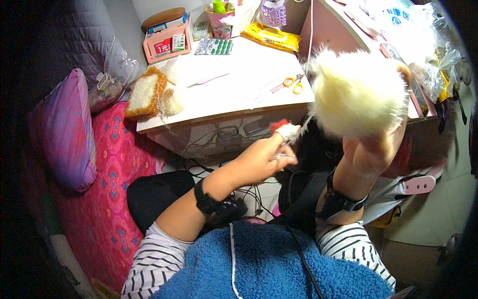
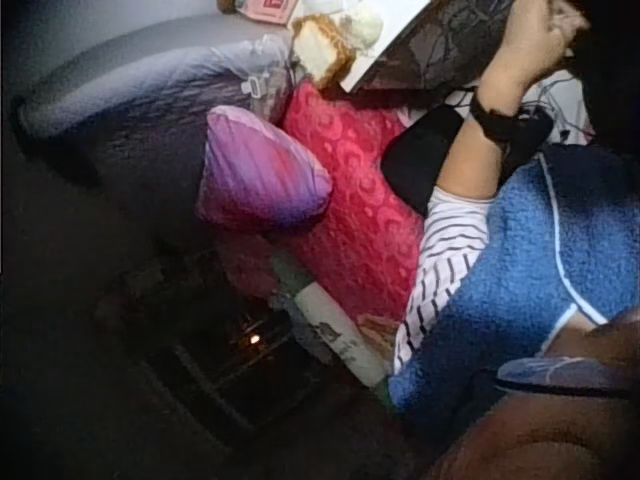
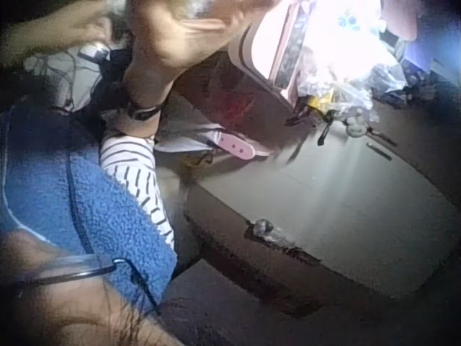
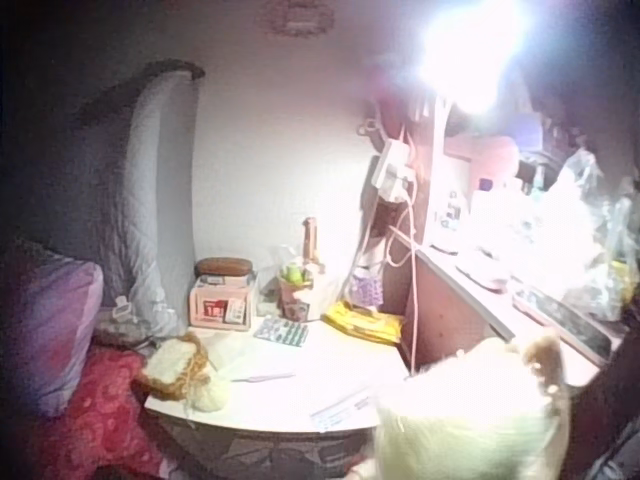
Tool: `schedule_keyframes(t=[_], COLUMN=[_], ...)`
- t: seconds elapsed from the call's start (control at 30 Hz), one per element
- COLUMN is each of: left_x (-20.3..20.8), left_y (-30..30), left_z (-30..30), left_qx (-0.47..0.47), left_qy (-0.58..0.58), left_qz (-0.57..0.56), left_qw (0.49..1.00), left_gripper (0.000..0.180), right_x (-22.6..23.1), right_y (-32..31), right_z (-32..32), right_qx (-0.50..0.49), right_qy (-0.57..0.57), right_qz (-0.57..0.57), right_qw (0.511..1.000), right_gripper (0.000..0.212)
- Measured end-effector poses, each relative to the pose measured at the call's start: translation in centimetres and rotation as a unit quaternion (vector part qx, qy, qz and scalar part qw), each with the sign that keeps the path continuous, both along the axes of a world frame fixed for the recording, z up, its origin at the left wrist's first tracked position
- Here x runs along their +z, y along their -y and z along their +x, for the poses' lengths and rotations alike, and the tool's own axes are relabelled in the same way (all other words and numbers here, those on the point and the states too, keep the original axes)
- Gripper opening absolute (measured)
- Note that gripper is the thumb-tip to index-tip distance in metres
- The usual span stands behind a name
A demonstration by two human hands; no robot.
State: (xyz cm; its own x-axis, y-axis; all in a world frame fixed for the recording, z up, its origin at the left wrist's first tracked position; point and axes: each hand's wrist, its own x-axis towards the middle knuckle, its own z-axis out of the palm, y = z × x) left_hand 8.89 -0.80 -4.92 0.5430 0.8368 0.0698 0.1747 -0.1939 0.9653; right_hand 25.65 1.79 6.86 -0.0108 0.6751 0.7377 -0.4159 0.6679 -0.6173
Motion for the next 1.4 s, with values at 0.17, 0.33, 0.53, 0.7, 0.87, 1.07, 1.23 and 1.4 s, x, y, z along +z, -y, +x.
schedule_keyframes(t=[0.17, 0.33, 0.53, 0.7, 0.87, 1.07, 1.23, 1.4], left_x=[1.9, 6.1, 7.9, 6.5, 4.9, 4.0, 4.4, 5.1], left_y=[1.7, 2.5, 0.4, 0.2, -0.1, -0.4, 0.1, 0.4], left_z=[-5.6, -10.3, -13.3, -13.7, -12.4, -11.2, -11.0, -10.8], left_qx=[0.082, 0.186, 0.193, 0.157, 0.109, 0.100, 0.122, 0.175], left_qy=[0.086, 0.199, 0.255, 0.292, 0.248, 0.269, 0.244, 0.226], left_qz=[-0.074, -0.050, 0.026, -0.036, -0.096, -0.064, -0.019, 0.068], left_qw=[0.990, 0.961, 0.947, 0.943, 0.958, 0.956, 0.962, 0.956], left_gripper=[0.067, 0.087, 0.090, 0.080, 0.073, 0.067, 0.061, 0.060], right_x=[-0.9, -3.1, -5.2, -6.2, -7.7, -8.6, -8.0, -7.0], right_y=[-2.5, -3.9, -4.4, -5.0, -5.6, -5.2, -4.6, -3.8], right_z=[0.1, -1.3, -3.2, -3.0, -3.6, -4.2, -4.1, -3.8], right_qx=[-0.385, -0.327, 0.290, 0.518, 0.577, 0.558, 0.598, 0.595], right_qy=[0.299, 0.472, 0.446, 0.172, -0.083, -0.094, 0.009, 0.037], right_qz=[0.209, 0.134, -0.199, -0.283, -0.293, -0.306, -0.243, -0.230], right_qw=[0.848, 0.808, 0.823, 0.789, 0.758, 0.766, 0.764, 0.769], right_gripper=[0.049, 0.044, 0.053, 0.070, 0.087, 0.080, 0.069, 0.066])
